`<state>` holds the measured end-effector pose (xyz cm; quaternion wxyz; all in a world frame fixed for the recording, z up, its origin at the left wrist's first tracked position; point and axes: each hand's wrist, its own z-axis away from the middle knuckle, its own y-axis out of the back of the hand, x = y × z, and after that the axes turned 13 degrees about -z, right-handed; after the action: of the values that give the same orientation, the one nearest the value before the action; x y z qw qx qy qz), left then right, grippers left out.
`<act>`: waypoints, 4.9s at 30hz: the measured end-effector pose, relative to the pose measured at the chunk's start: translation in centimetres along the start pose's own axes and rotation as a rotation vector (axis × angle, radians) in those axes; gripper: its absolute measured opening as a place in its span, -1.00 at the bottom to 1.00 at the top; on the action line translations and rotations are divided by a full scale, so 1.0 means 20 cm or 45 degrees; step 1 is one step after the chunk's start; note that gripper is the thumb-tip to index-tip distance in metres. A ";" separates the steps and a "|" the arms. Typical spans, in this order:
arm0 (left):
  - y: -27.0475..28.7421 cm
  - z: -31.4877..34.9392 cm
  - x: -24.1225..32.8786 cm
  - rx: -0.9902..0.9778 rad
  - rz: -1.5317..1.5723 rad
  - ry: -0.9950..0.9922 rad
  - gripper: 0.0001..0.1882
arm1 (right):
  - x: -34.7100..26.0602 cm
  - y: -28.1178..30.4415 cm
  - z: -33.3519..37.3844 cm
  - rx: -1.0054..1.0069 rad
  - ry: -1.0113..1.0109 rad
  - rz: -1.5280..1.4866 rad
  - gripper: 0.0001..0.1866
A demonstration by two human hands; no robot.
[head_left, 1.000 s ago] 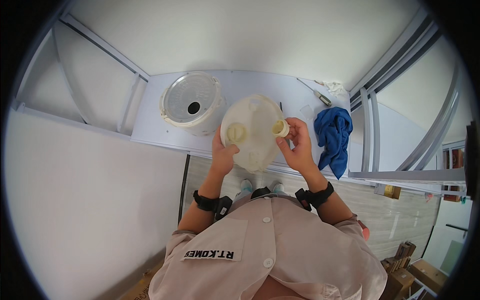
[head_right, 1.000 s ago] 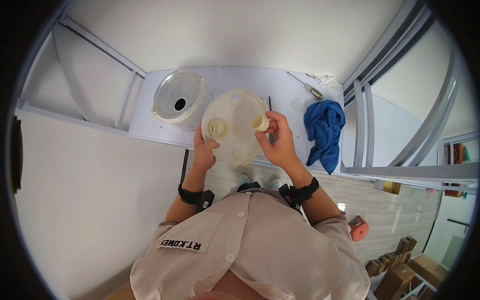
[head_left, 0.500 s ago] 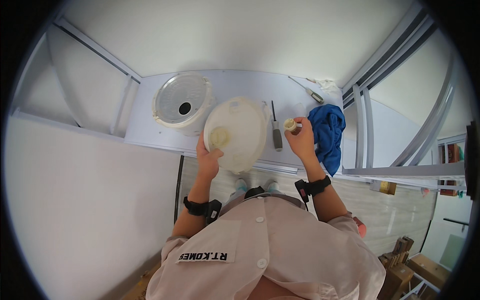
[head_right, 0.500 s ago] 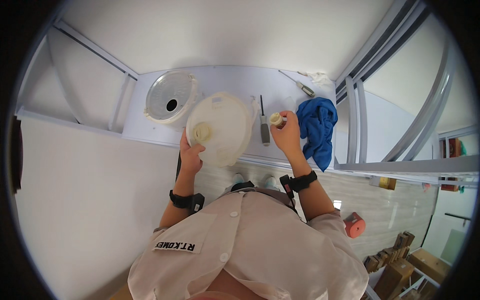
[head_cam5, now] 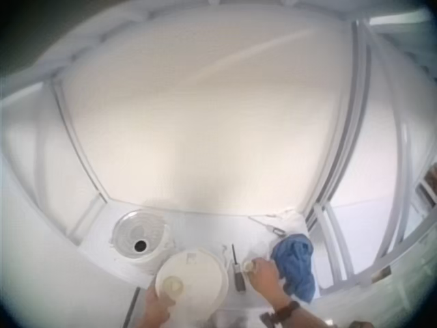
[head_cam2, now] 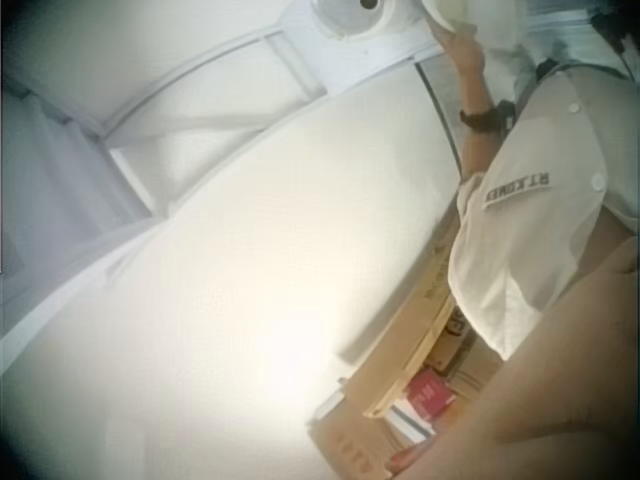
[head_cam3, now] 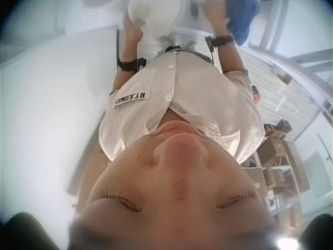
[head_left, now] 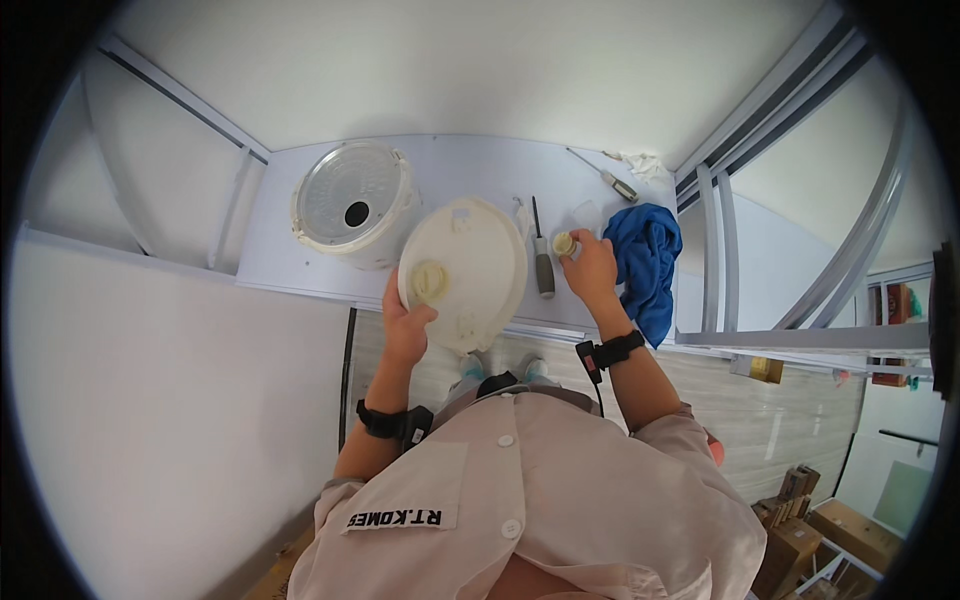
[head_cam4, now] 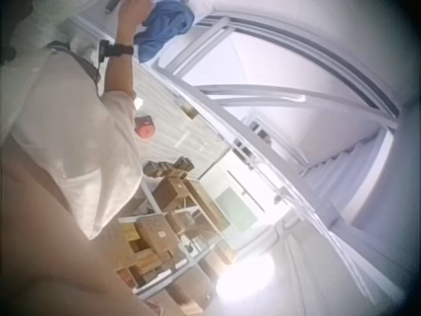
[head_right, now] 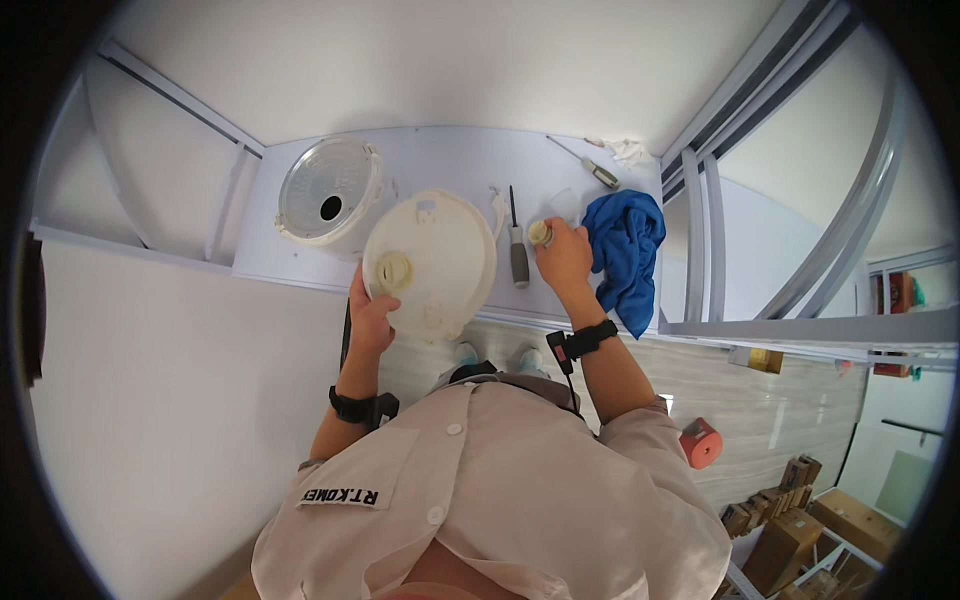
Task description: The person uses a screwdriver to remove screws from a white plastic lid, then places the lid onto a white bucket. The person continues to use the screwdriver to tighten screws into the lid, securing it to the bucket.
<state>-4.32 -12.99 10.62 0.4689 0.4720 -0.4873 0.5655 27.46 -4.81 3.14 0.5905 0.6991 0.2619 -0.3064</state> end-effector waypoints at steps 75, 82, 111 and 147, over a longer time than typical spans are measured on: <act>-0.19 -0.14 -0.13 -0.195 0.470 0.176 -0.15 | -0.15 0.28 0.18 -0.353 -0.277 -1.100 -0.67; -0.30 -0.21 -0.12 0.031 -0.931 -0.123 -0.35 | -0.06 0.25 0.14 -0.107 -0.311 -1.020 -0.68; -0.82 -0.30 -0.41 -0.492 -1.726 -0.179 -0.28 | 0.15 0.62 0.32 0.269 -0.397 -1.134 -0.69; -0.37 0.01 -0.18 0.004 -1.187 -0.285 -0.60 | 0.26 0.30 -0.02 -0.153 -0.495 -0.598 -0.64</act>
<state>3.40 -12.86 7.84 0.6165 0.6990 -0.2704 0.2414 35.34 -5.36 3.36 0.5830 0.5116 0.3160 -0.5464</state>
